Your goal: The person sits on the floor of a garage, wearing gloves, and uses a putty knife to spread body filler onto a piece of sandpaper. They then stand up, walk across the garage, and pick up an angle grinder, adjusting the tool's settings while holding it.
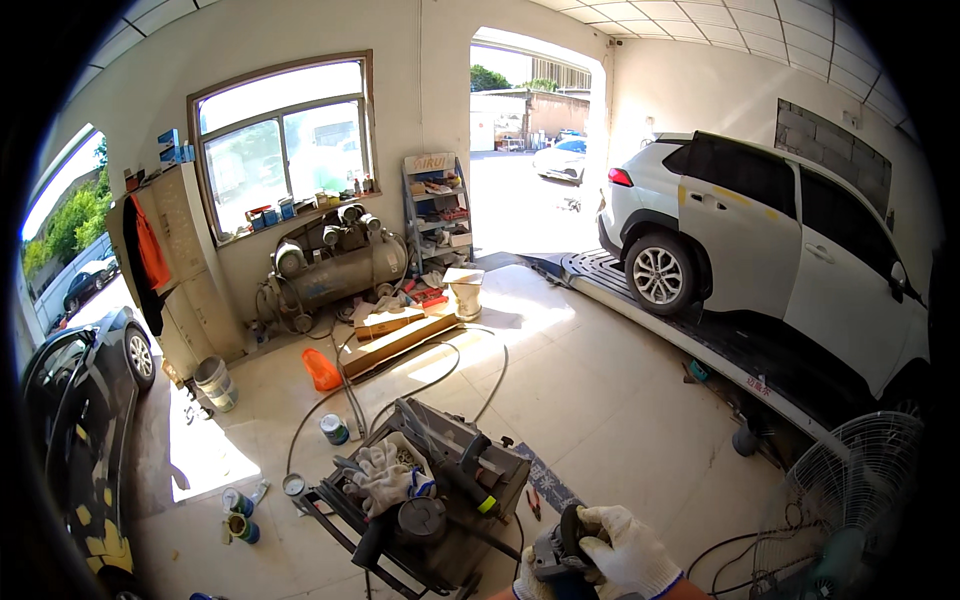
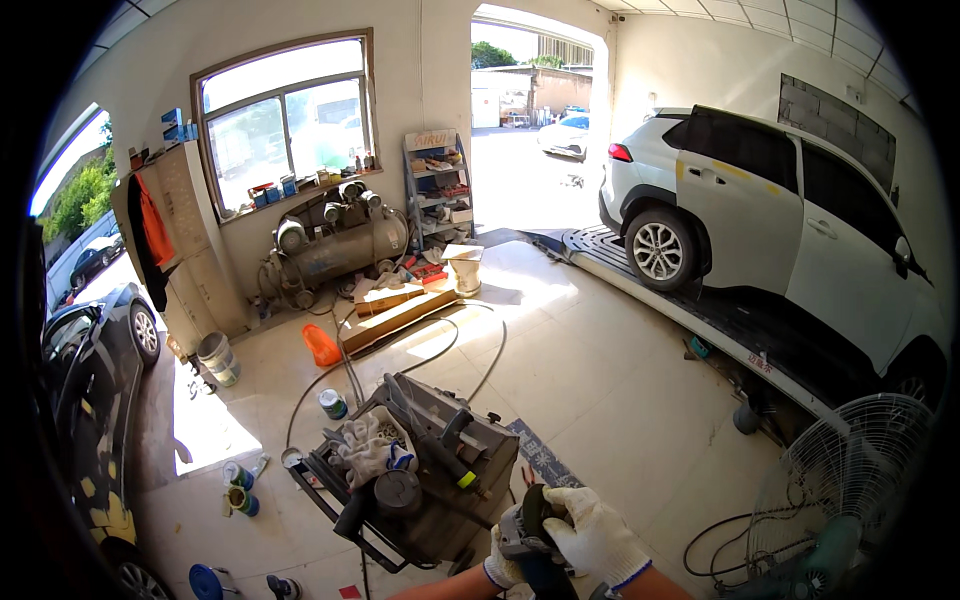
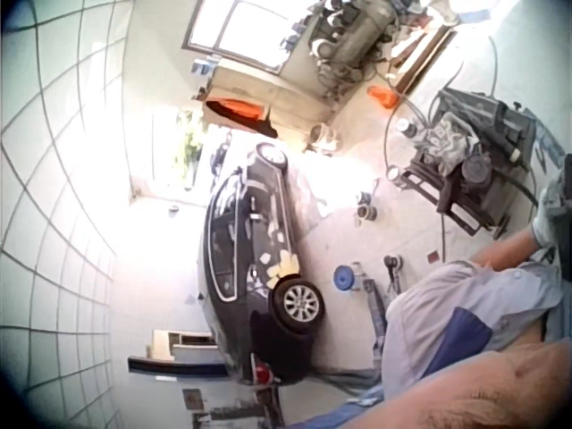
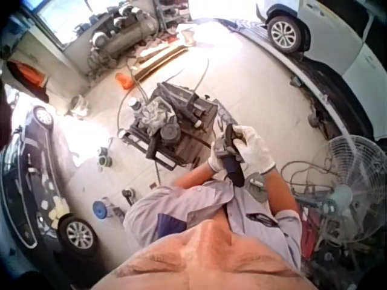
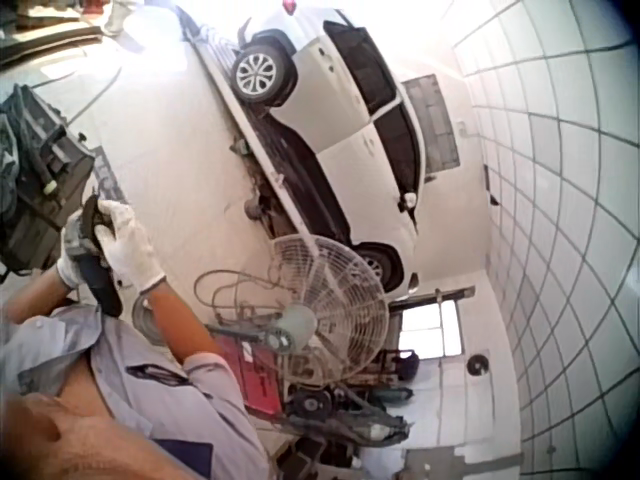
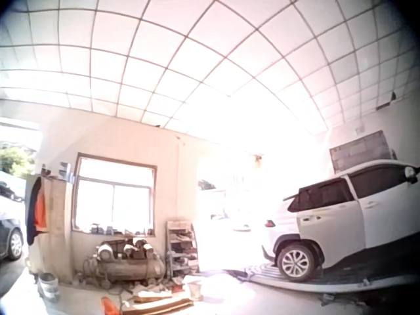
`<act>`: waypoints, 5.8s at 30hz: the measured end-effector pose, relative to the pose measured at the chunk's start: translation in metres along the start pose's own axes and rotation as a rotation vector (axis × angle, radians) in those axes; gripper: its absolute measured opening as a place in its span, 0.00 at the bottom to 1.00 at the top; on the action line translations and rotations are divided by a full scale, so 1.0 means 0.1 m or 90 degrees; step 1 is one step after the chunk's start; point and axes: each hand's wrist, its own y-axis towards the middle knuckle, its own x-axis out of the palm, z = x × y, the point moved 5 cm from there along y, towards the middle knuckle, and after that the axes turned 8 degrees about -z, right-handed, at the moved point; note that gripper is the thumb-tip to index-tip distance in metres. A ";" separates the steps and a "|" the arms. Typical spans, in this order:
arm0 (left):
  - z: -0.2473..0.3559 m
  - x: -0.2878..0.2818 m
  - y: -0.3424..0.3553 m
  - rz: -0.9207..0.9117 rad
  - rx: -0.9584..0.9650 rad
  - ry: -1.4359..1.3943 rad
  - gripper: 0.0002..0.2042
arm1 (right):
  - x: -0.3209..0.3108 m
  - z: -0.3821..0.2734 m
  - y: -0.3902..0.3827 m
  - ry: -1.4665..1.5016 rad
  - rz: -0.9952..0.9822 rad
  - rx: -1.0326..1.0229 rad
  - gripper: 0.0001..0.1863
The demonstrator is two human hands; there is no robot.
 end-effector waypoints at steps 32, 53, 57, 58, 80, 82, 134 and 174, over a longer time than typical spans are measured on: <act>0.22 0.09 -0.24 -0.014 0.022 0.216 0.32 | 0.31 -0.11 0.11 -0.163 -0.035 -0.053 0.24; 0.37 0.24 -0.14 0.053 0.080 0.620 0.29 | 0.24 -0.07 0.21 -0.134 -0.055 -0.147 0.21; 0.32 0.40 -0.13 0.068 0.071 0.330 0.33 | 0.29 -0.07 0.18 -0.020 -0.037 -0.088 0.20; 0.30 0.44 -0.14 0.075 0.048 0.171 0.34 | 0.32 -0.08 0.16 0.056 -0.049 0.020 0.21; 0.13 -0.13 -0.30 -0.020 -0.029 -0.048 0.46 | 0.32 -0.11 0.25 -0.085 -0.049 -0.159 0.19; 0.12 0.05 -0.23 -0.053 -0.025 -0.054 0.50 | 0.33 -0.01 0.19 0.055 0.000 -0.105 0.20; 0.19 0.27 -0.26 -0.100 -0.008 -0.158 0.34 | 0.30 0.13 1.26 -0.056 -0.562 0.197 0.11; 0.22 -0.78 -0.24 0.176 0.018 0.119 0.25 | 0.27 2.78 -0.06 0.439 -0.024 0.474 0.13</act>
